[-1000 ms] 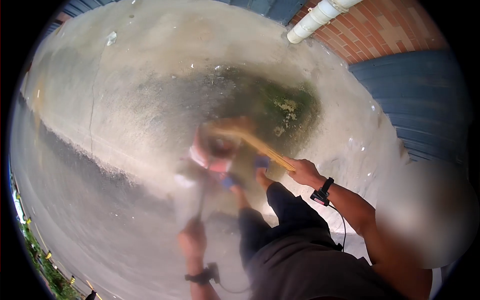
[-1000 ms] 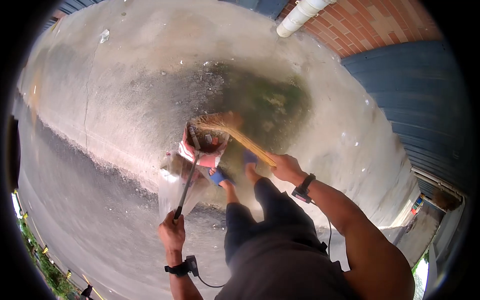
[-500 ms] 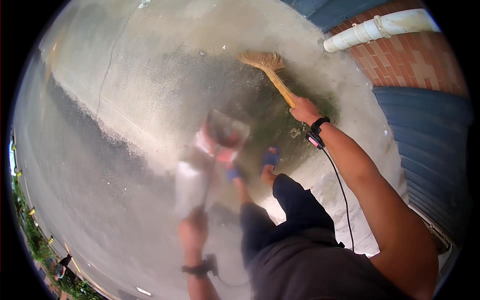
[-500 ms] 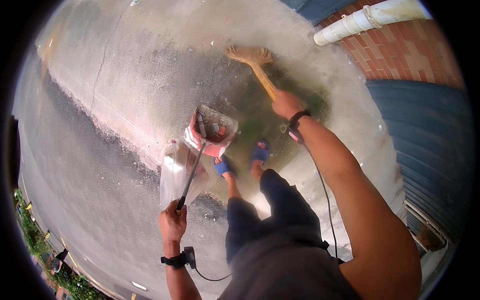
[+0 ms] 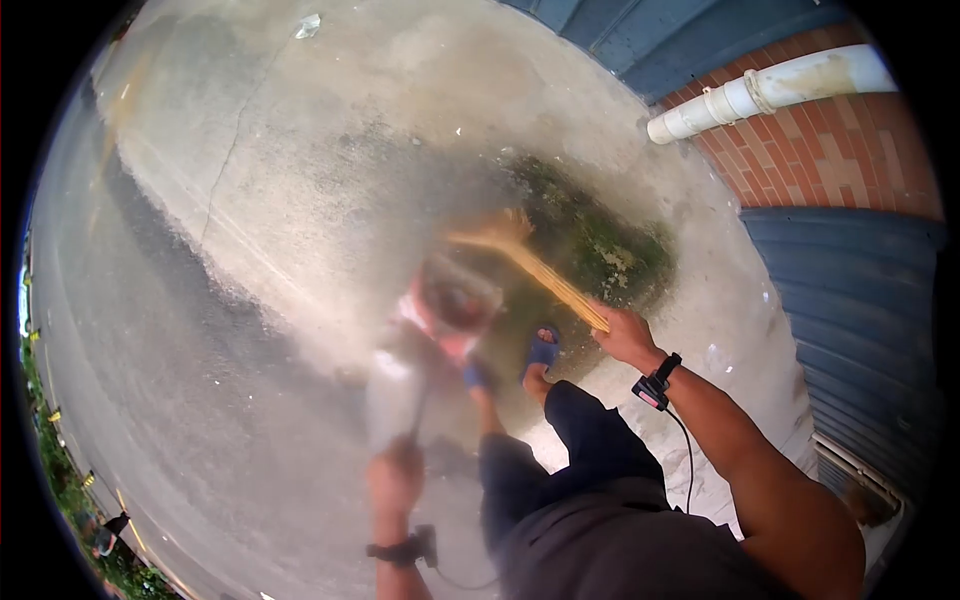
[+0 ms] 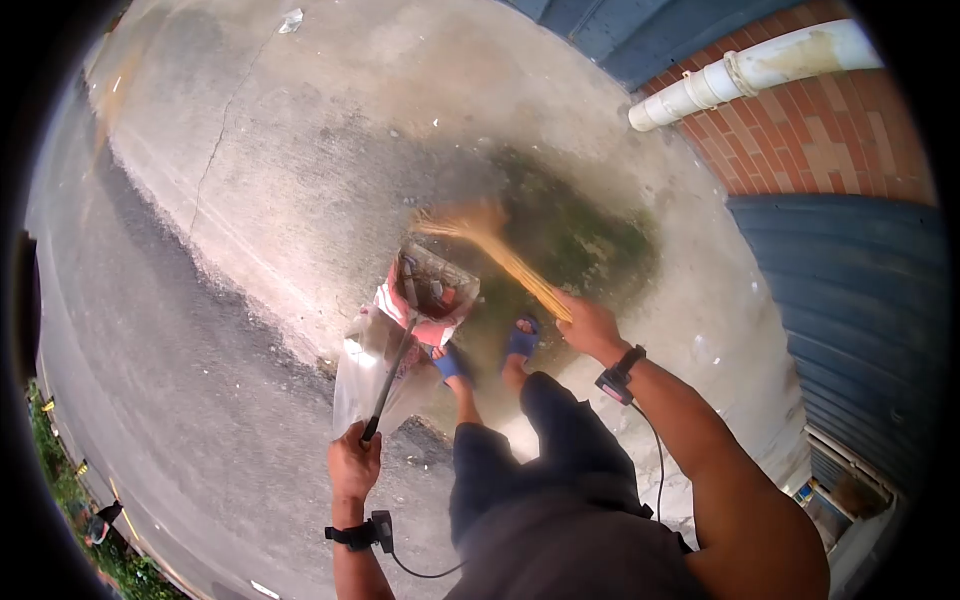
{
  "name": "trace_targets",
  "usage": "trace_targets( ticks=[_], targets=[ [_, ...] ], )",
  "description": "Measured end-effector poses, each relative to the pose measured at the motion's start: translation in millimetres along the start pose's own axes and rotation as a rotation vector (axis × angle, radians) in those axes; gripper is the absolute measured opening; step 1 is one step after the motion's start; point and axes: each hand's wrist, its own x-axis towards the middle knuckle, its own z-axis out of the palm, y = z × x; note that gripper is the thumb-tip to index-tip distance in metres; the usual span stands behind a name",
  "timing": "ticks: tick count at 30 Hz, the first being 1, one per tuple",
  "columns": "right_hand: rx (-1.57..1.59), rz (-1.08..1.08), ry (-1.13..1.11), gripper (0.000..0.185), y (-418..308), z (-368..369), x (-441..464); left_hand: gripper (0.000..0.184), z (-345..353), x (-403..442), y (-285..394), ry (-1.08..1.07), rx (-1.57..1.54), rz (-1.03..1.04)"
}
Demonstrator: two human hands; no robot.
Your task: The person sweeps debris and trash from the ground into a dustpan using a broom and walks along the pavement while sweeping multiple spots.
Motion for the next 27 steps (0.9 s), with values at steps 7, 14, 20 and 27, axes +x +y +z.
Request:
trace_targets(
  ticks=[7,14,20,27],
  targets=[
    [-0.136,0.095,0.056,0.070,6,-9,131,0.018,-3,0,6,0.007,0.034,0.059],
    [0.081,0.026,-0.266,0.070,0,62,-11,0.023,-2,-2,-4,0.010,0.041,0.023],
    [0.052,0.054,-0.152,0.068,9,20,-48,0.022,-2,-1,-8,0.008,0.026,-0.005],
    [-0.046,0.148,0.103,0.072,9,-16,101,0.020,-1,0,-5,0.006,0.002,-0.021]
  ],
)
